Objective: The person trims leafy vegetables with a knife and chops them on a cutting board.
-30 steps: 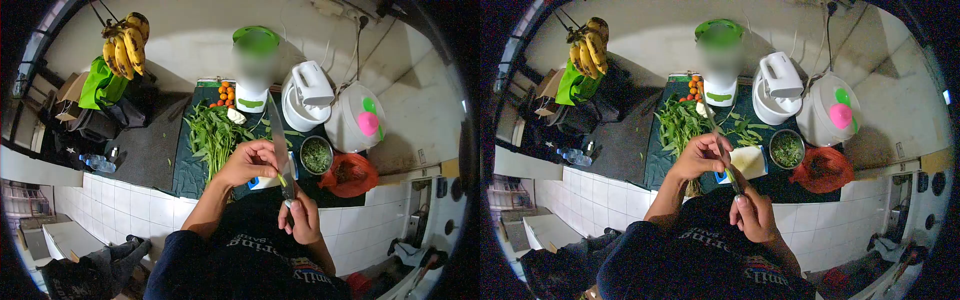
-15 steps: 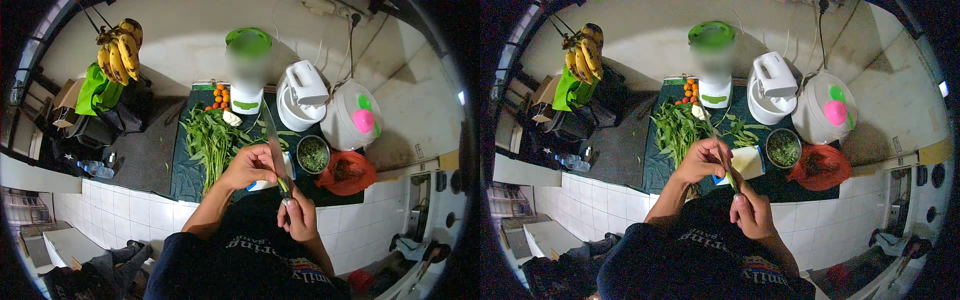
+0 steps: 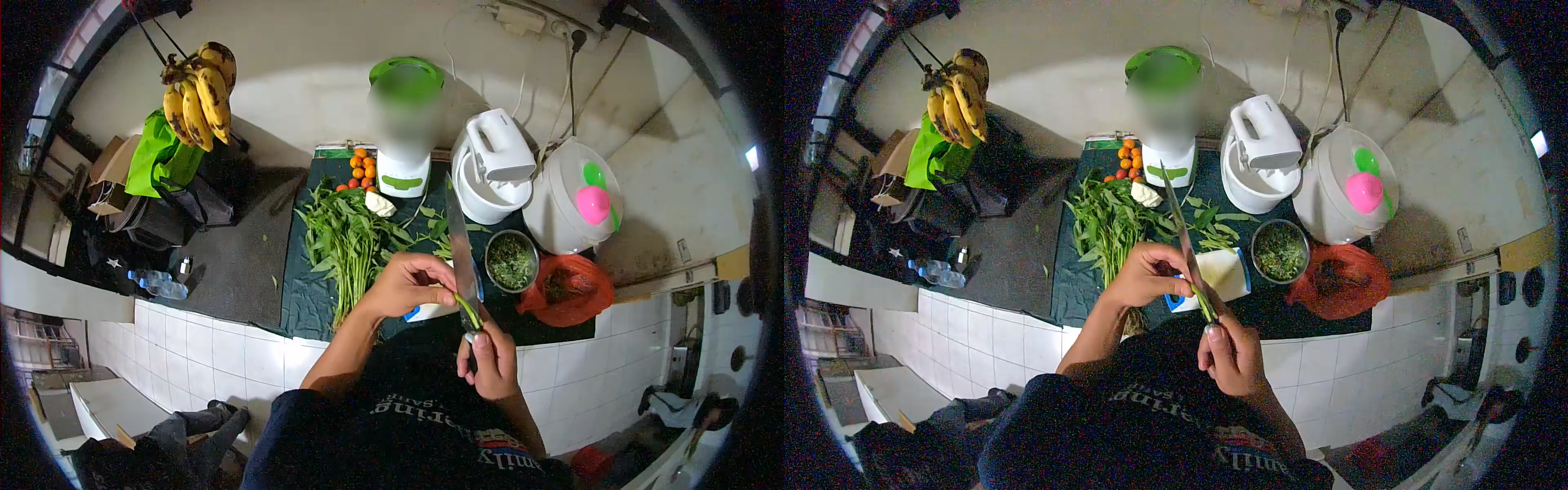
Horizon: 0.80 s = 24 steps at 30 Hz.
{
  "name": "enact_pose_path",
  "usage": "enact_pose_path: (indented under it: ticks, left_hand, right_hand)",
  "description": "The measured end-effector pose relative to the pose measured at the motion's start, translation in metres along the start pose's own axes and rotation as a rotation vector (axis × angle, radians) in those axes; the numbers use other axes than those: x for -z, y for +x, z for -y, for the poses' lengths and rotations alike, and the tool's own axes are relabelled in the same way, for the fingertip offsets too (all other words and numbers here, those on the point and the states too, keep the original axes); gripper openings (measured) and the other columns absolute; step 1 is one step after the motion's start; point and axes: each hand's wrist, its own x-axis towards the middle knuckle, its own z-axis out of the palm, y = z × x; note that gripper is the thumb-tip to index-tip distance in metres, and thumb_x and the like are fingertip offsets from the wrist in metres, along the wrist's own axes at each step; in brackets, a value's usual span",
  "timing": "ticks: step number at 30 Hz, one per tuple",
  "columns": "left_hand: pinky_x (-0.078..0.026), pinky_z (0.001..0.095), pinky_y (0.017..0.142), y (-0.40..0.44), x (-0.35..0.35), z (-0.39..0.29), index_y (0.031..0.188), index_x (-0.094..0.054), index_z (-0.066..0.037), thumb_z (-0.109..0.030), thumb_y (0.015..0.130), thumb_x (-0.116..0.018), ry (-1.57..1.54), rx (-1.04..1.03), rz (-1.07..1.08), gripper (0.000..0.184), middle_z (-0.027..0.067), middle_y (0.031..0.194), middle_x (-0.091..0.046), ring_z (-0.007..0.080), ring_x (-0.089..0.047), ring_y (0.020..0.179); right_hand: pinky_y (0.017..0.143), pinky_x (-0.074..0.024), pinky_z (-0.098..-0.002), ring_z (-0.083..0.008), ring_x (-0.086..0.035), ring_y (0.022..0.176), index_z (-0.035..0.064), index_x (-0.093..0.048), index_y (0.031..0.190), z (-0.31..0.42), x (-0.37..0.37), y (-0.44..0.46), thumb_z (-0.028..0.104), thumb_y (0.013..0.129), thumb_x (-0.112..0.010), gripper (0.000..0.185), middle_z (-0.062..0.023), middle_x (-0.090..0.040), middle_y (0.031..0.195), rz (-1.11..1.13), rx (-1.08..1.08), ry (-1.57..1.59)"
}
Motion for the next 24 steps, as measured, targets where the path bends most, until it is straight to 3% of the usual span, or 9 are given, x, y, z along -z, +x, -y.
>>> enact_pose_path:
  ticks: [4, 8, 10, 14, 16, 17, 19, 22, 24]
  left_hand:
    - [-0.053, 0.0251, 0.076, 0.003, 0.003, 0.010, 0.114, -0.059, 0.000, 0.005, 0.078, -0.078, -0.074, -0.037, 0.023, 0.041, 0.0061, 0.089, -0.072, 0.0104, -0.067, 0.082]
    - [-0.053, 0.0248, 0.075, 0.004, 0.006, 0.006, 0.112, -0.059, 0.000, 0.005, 0.078, -0.079, -0.012, -0.022, 0.024, 0.039, 0.0054, 0.089, -0.072, 0.0100, -0.067, 0.081]
    - [-0.047, 0.0323, 0.089, 0.002, 0.006, 0.004, 0.084, -0.069, -0.006, -0.005, 0.069, -0.087, -0.031, 0.109, -0.053, 0.024, 0.0057, 0.088, -0.071, 0.0161, -0.062, 0.104]
    - [-0.047, 0.0324, 0.090, 0.001, 0.007, 0.015, 0.083, -0.070, -0.005, -0.005, 0.069, -0.087, -0.010, 0.117, -0.035, 0.022, 0.0059, 0.089, -0.071, 0.0173, -0.062, 0.106]
    - [-0.048, 0.0325, 0.090, 0.004, 0.008, 0.017, 0.098, -0.069, -0.003, -0.004, 0.070, -0.086, -0.032, 0.077, -0.031, 0.032, 0.0056, 0.091, -0.072, 0.0161, -0.064, 0.101]
    - [-0.048, 0.0325, 0.090, 0.005, 0.008, 0.018, 0.098, -0.069, -0.003, -0.004, 0.070, -0.086, -0.033, 0.077, -0.031, 0.032, 0.0056, 0.091, -0.072, 0.0161, -0.064, 0.101]
    - [-0.050, 0.0307, 0.086, 0.007, 0.005, 0.013, 0.116, -0.062, -0.001, -0.002, 0.073, -0.084, -0.156, 0.094, -0.027, 0.048, 0.0055, 0.090, -0.073, 0.0143, -0.067, 0.092]
    - [-0.051, 0.0282, 0.082, 0.009, 0.009, 0.011, 0.125, -0.054, -0.001, -0.001, 0.075, -0.082, -0.092, 0.065, -0.055, 0.058, 0.0057, 0.088, -0.073, 0.0127, -0.068, 0.083]
    - [-0.051, 0.0277, 0.080, 0.010, 0.009, 0.013, 0.124, -0.055, -0.001, 0.000, 0.075, -0.081, -0.081, 0.049, -0.049, 0.055, 0.0059, 0.088, -0.073, 0.0126, -0.068, 0.082]
  right_hand:
    - [0.043, -0.0360, -0.0241, -0.0083, -0.045, 0.044, -0.0008, -0.038, 0.147, 0.003, 0.000, -0.001, 0.024, 0.106, -0.037, 0.047, -0.0044, -0.054, 0.058, 0.006, -0.035, 0.053]
    - [0.043, -0.0359, -0.0242, -0.0087, -0.045, 0.045, 0.0007, -0.036, 0.148, -0.006, -0.003, -0.002, 0.020, 0.106, -0.038, 0.046, -0.0034, -0.052, 0.058, 0.010, -0.041, 0.045]
    - [0.043, -0.0360, -0.0242, -0.0087, -0.045, 0.046, 0.0022, -0.035, 0.150, -0.004, -0.004, 0.000, 0.020, 0.106, -0.038, 0.047, -0.0034, -0.052, 0.058, 0.008, -0.048, 0.029]
    - [0.044, -0.0370, -0.0245, -0.0087, -0.046, 0.046, 0.0070, -0.032, 0.153, -0.010, -0.004, 0.005, 0.020, 0.107, -0.038, 0.049, -0.0032, -0.052, 0.058, 0.006, -0.097, 0.023]
    - [0.044, -0.0373, -0.0247, -0.0086, -0.046, 0.046, 0.0078, -0.032, 0.153, -0.013, -0.003, 0.007, 0.021, 0.107, -0.038, 0.049, -0.0032, -0.052, 0.058, 0.002, -0.080, 0.014]
    - [0.044, -0.0377, -0.0249, -0.0085, -0.046, 0.047, 0.0085, -0.032, 0.153, -0.014, -0.003, 0.007, 0.021, 0.107, -0.037, 0.049, -0.0033, -0.052, 0.057, -0.004, -0.065, 0.004]
    - [0.042, -0.0355, -0.0238, -0.0084, -0.044, 0.044, 0.0057, -0.033, 0.152, -0.014, -0.005, 0.008, 0.022, 0.107, -0.035, 0.048, -0.0045, -0.051, 0.058, -0.018, -0.044, 0.013]
    - [0.041, -0.0333, -0.0226, -0.0084, -0.041, 0.042, 0.0024, -0.033, 0.150, -0.011, -0.004, 0.007, 0.024, 0.108, -0.033, 0.048, -0.0058, -0.051, 0.059, -0.035, -0.023, 0.019]
    - [0.041, -0.0332, -0.0225, -0.0085, -0.041, 0.042, 0.0018, -0.032, 0.151, -0.009, -0.004, 0.006, 0.024, 0.107, -0.034, 0.049, -0.0060, -0.051, 0.059, -0.043, -0.024, 0.018]
